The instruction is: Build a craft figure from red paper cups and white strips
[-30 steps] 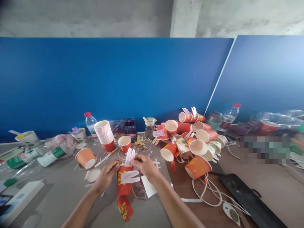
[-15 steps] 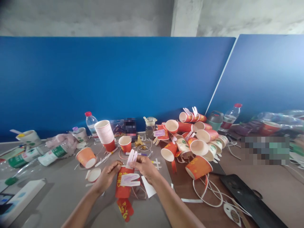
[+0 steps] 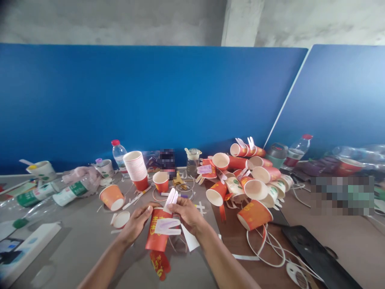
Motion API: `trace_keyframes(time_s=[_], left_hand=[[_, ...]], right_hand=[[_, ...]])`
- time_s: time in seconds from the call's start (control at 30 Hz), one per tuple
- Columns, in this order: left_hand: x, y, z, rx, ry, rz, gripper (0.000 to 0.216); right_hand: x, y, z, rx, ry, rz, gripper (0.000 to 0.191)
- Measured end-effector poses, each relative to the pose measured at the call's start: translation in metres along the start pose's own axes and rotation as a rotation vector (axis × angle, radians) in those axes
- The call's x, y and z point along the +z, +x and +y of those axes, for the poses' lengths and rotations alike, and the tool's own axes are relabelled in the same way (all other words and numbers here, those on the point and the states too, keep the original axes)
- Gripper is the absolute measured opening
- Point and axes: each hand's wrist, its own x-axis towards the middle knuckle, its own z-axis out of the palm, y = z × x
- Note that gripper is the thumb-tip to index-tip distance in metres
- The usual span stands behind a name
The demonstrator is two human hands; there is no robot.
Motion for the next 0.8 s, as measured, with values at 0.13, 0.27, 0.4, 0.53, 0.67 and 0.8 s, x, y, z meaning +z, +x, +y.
trace_keyframes(time_s=[0.13, 0.27, 0.4, 0.53, 0.67, 0.8], left_hand=[[-0.001, -0.001, -0.002, -0.023, -0.063, 0.052, 0.091], [-0.002, 0.0, -0.006, -0.033, -0.107, 0.072, 0.084], [-0.001, -0.001, -0.008, -0.005, -0.092, 0.014, 0.083], [-0.001, -0.001, -0.012, 0.015, -0.061, -0.013, 0.089], [-0.003, 0.001, -0.012, 0.015, -0.007, -0.025, 0.091], [-0.005, 0.002, -0.008, 0.02, 0.065, -0.035, 0.086]], right_hand=[[-0.002, -0.001, 0.001, 0.017, 0.022, -0.009, 0.069], [-0.005, -0.001, 0.0, 0.01, 0.045, -0.007, 0.074], [-0.004, -0.002, -0.003, -0.033, 0.049, -0.023, 0.068], [0.0, -0.007, -0.01, -0.043, 0.009, -0.025, 0.063], [0.003, -0.01, -0.015, -0.115, -0.079, 0.044, 0.063], [0.002, -0.011, -0.017, -0.246, -0.225, 0.083, 0.065]])
